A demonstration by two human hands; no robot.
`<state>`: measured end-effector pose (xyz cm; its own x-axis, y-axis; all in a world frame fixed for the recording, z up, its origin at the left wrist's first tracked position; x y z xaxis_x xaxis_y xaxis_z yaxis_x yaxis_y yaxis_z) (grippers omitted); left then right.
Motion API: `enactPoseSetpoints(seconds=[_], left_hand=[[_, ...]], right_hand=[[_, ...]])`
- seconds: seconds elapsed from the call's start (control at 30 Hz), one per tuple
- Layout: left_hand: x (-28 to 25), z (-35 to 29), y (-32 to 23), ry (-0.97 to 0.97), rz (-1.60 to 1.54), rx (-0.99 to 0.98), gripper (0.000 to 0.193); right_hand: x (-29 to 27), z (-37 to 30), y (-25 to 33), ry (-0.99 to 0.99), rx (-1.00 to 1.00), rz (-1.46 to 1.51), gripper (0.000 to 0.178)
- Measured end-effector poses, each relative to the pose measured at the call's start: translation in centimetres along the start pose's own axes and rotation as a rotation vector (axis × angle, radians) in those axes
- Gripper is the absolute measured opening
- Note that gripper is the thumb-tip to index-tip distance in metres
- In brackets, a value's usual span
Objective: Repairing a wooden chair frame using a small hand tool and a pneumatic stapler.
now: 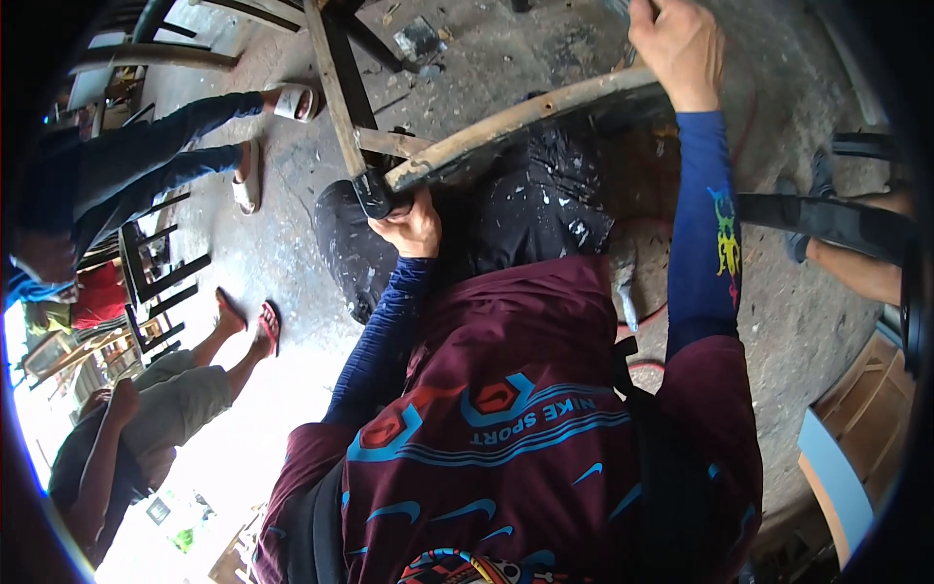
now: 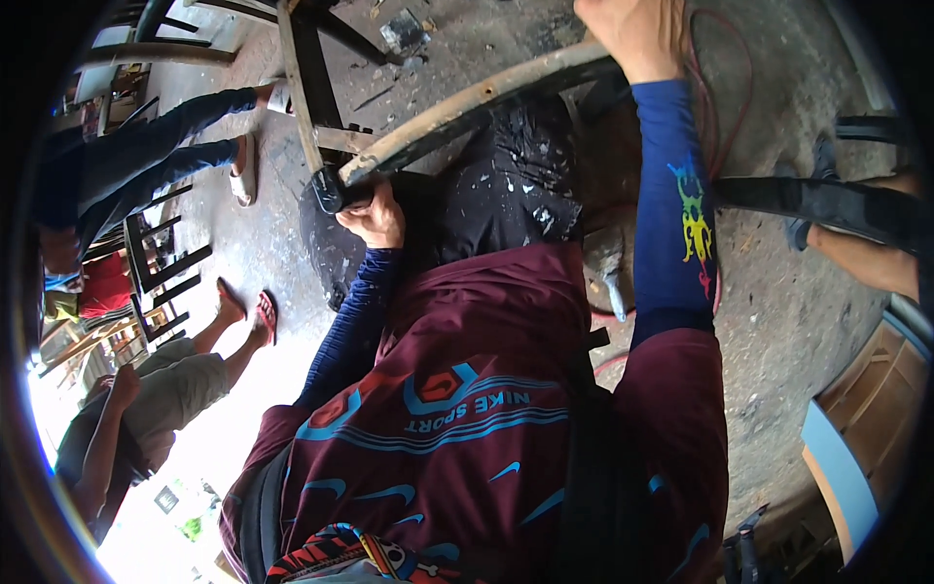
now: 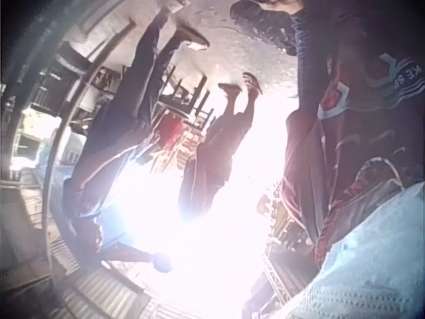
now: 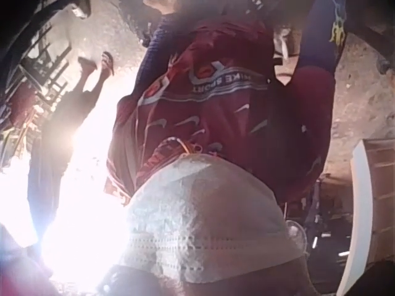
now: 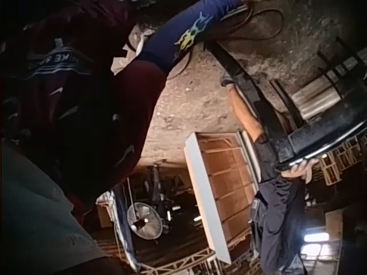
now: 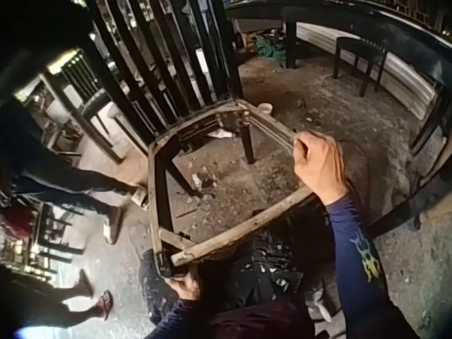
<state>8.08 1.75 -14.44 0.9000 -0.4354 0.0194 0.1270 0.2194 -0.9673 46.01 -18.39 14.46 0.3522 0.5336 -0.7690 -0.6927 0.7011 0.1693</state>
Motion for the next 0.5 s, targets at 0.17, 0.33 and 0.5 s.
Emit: enactPoseSetpoints(seconds=[0.17,0.33,0.5], left_hand=[[3.7,-0.5,-10.5,0.159,0.919,0.552,0.025],[3.7,-1.0,-11.2,0.196,1.042,0.718,0.035],[6.3,1.7,-6.9,0.249,1.001,0.515,0.038]], right_hand=[[-1.9,0.1,1.6,0.131,0.133,-0.245,0.019],[0.0,0.1,0.8,0.161,0.114,-0.305,0.027],[2.4,0.0,-2.0,0.340,0.075,-0.114,0.033]])
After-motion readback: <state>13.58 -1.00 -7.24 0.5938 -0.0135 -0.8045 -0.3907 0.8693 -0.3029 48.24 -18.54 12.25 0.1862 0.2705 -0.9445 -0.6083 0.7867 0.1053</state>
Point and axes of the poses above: each hand's wrist, its own z-axis towards the middle knuckle, its own x-axis out of the palm, y = z × x, the point moved 4 cm from there along z, towards the middle knuckle, and after that the axes turned 13 degrees about -z, right-handed, at the moved point
